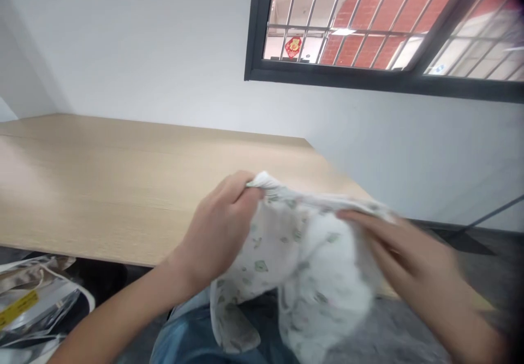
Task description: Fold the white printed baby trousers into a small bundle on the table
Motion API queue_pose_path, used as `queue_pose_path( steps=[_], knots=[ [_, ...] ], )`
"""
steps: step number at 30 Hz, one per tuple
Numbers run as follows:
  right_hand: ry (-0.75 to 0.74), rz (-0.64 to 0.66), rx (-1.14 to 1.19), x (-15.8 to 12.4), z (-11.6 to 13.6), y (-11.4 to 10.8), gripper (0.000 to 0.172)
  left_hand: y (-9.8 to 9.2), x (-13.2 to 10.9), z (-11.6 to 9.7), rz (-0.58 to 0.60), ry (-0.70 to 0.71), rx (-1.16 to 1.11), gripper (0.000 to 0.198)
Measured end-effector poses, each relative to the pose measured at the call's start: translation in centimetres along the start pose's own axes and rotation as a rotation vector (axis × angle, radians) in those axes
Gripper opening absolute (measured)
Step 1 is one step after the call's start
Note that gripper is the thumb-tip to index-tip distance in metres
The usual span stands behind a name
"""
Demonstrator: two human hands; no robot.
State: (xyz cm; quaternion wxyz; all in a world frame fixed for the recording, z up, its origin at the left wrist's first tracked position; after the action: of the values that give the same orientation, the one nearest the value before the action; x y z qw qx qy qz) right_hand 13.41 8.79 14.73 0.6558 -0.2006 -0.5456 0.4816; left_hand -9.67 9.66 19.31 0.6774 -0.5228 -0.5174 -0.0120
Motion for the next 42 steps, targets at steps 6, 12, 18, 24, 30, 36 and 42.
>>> queue_pose_path(
  steps=[6, 12, 18, 24, 30, 36, 42],
  knots=[
    [-0.060, 0.480, -0.494, 4.6, 3.8, 14.8, 0.047, 9.6, -5.4, 6.9, 0.625, -0.038, 0.373, 0.031],
    [0.010, 0.439, -0.699, 7.3, 2.9, 19.0, 0.050, 13.2, -5.9, 12.5, 0.717, -0.102, 0.401, 0.029],
    [0.176, 0.482, -0.708, 13.1, 0.2, 21.4, 0.049, 15.7, -2.4, 18.0, 0.817, -0.208, 0.377, 0.035],
    [0.279, 0.489, -0.669, 15.4, -1.0, 22.4, 0.053, 17.5, -0.4, 19.5, 0.866, -0.228, 0.287, 0.033],
    [0.087, 0.375, -0.456, 14.7, 3.4, 20.8, 0.041, 16.5, -0.8, 16.8, 0.842, -0.077, 0.159, 0.032],
    [-0.144, 0.673, 0.087, 12.3, 10.8, 22.9, 0.046, 16.2, -1.4, 14.7, 0.865, -0.012, -0.060, 0.025],
    [-0.085, 0.799, 0.133, 12.9, 11.1, 25.8, 0.046, 12.0, -5.3, 12.9, 0.875, -0.032, -0.240, 0.033]
  ],
)
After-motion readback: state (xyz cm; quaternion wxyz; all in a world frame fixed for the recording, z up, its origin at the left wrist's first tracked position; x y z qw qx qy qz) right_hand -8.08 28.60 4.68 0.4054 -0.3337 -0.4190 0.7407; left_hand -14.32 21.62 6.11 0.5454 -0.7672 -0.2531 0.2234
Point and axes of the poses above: each hand's wrist, its own x-axis towards the middle knuckle, its own y-axis out of the palm, z = x × y, the point moved 9 cm from there along x, towards the middle knuckle, and after that the axes turned 15 degrees about y, right-handed, at the moved point
